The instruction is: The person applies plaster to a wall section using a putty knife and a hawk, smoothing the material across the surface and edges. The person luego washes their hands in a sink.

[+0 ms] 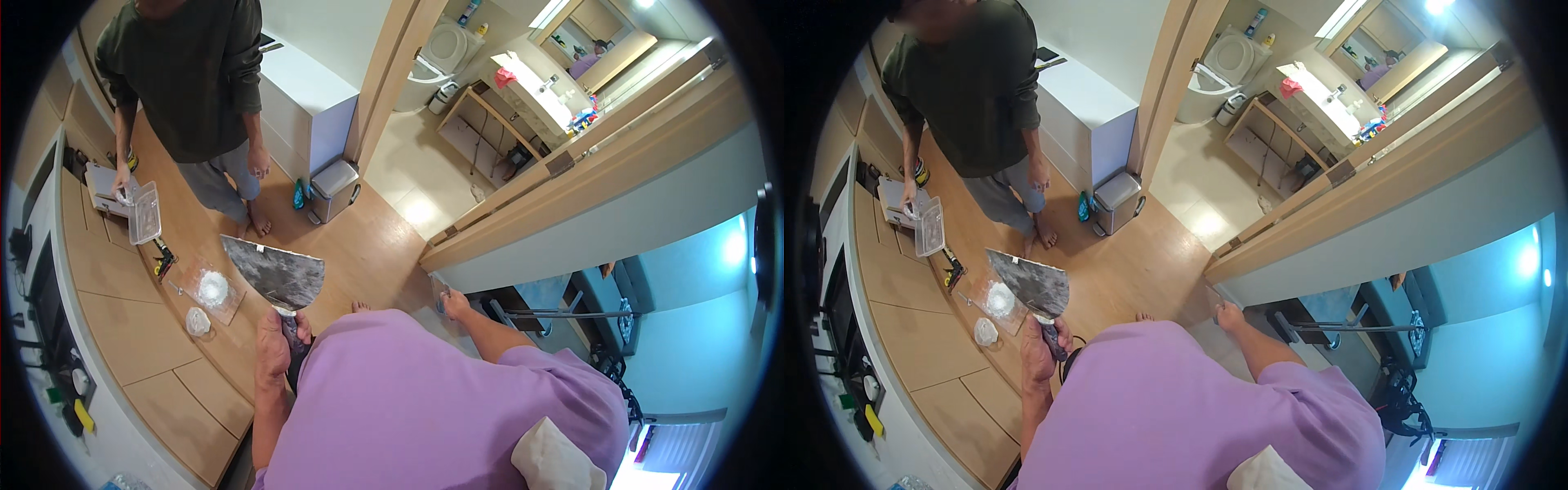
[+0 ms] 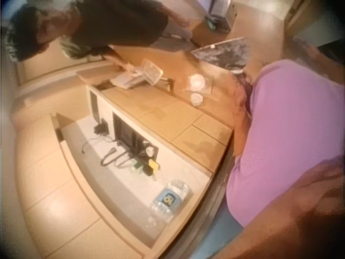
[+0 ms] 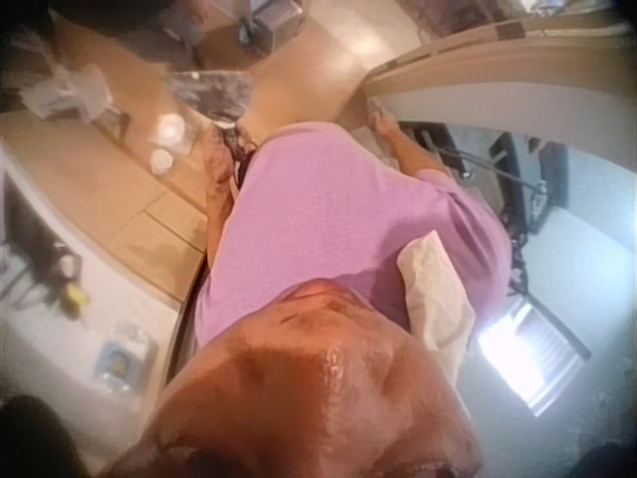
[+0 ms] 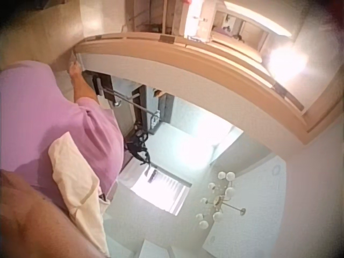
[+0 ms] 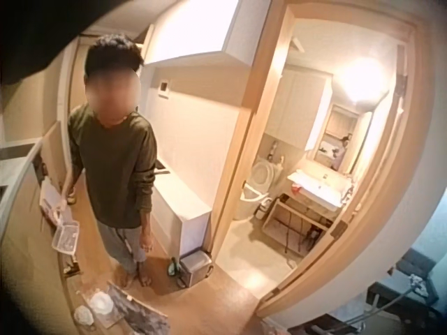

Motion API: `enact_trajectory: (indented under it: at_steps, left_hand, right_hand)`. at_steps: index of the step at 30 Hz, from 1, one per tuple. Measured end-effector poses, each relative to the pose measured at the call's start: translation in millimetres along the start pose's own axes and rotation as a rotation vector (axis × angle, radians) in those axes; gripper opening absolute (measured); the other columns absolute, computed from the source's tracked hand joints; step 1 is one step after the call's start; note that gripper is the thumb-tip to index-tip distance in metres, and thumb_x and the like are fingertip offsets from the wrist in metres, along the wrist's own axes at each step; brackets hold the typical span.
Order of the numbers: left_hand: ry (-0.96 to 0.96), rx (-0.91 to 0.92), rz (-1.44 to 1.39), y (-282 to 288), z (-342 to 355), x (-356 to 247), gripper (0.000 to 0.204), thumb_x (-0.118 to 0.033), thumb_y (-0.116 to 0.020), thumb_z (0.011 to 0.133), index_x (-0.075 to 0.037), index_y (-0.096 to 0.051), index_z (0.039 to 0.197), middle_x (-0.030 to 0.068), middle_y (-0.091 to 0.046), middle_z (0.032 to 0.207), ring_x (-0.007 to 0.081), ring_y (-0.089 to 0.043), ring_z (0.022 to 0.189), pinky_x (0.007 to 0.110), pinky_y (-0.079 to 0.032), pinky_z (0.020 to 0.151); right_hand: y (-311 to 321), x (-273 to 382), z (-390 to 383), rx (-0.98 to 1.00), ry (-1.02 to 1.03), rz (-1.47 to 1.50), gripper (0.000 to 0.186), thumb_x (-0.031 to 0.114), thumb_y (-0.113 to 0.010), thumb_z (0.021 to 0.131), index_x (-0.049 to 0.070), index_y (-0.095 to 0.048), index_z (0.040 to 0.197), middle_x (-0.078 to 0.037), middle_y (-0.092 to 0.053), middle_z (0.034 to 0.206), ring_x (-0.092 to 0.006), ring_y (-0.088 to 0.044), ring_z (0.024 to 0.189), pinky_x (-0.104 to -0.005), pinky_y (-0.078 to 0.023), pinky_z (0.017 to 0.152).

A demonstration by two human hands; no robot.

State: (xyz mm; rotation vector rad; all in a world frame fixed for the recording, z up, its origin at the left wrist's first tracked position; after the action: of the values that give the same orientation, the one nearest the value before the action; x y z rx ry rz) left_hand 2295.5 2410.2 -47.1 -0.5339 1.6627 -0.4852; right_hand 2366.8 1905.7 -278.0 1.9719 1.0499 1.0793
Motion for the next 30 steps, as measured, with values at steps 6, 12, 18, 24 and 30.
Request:
enact_trajectory:
  at_steps: [6,12,18,24,30]
  left_hand:
    - [0.044,-0.033,-0.016,4.9,-0.8,4.6,0.067,-0.062,-0.035,0.105,0.000,-0.058,0.094,0.0077,-0.053,0.062,0.0183,-0.052,0.054,0.031,-0.045,0.053]
    - [0.029,0.010,-0.031,-1.0,-1.8,9.7,0.068,-0.065,-0.034,0.104,-0.002,-0.054,0.086,0.0073,-0.050,0.059,0.0184,-0.051,0.051,0.032,-0.045,0.051]
    - [0.026,0.021,0.015,-5.6,-2.3,5.4,0.070,-0.067,-0.034,0.103,-0.003,-0.053,0.083,0.0074,-0.048,0.056,0.0188,-0.050,0.049,0.032,-0.044,0.049]
    - [0.052,0.040,0.060,-2.1,-6.1,6.5,0.076,-0.071,-0.031,0.101,-0.002,-0.055,0.081,0.0069,-0.048,0.054,0.0183,-0.051,0.049,0.031,-0.044,0.049]
    - [0.086,0.025,0.121,-3.9,-11.3,9.9,0.080,-0.073,-0.031,0.100,-0.001,-0.058,0.079,0.0051,-0.050,0.053,0.0161,-0.050,0.049,0.030,-0.043,0.048]
  right_hand:
    - [0.0,-0.1,1.6,0.092,-0.032,0.039,0.041,0.036,-0.048,0.102,-0.001,-0.064,0.110,-0.019,-0.068,0.075,-0.0294,-0.068,0.059,-0.0425,-0.054,0.057]
    - [3.0,1.5,-1.2,0.081,0.009,-0.056,0.043,0.037,-0.049,0.102,-0.002,-0.065,0.107,-0.018,-0.066,0.072,-0.0277,-0.066,0.055,-0.0419,-0.054,0.055]
    - [3.9,11.5,-1.5,0.121,-0.085,0.062,0.042,0.038,-0.051,0.102,-0.001,-0.065,0.111,-0.016,-0.065,0.071,-0.0256,-0.065,0.053,-0.0398,-0.053,0.053]
    - [0.3,2.8,1.3,0.127,-0.101,0.046,0.040,0.037,-0.052,0.102,0.000,-0.065,0.113,-0.015,-0.065,0.074,-0.0249,-0.065,0.057,-0.0395,-0.054,0.053]
    - [8.3,12.7,-5.7,0.163,-0.136,0.073,0.041,0.038,-0.052,0.101,0.002,-0.064,0.115,-0.016,-0.066,0.078,-0.0262,-0.066,0.059,-0.0408,-0.054,0.056]
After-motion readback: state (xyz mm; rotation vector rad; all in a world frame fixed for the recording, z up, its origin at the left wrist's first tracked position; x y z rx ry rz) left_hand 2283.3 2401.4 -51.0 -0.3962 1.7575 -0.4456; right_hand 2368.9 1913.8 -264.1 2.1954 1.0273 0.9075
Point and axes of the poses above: each hand's wrist, its own z-axis towards the middle knuckle, its own y-axis out of the back of the hand, x = y × z, the point moved 5 cm from there along z, towards the middle knuckle
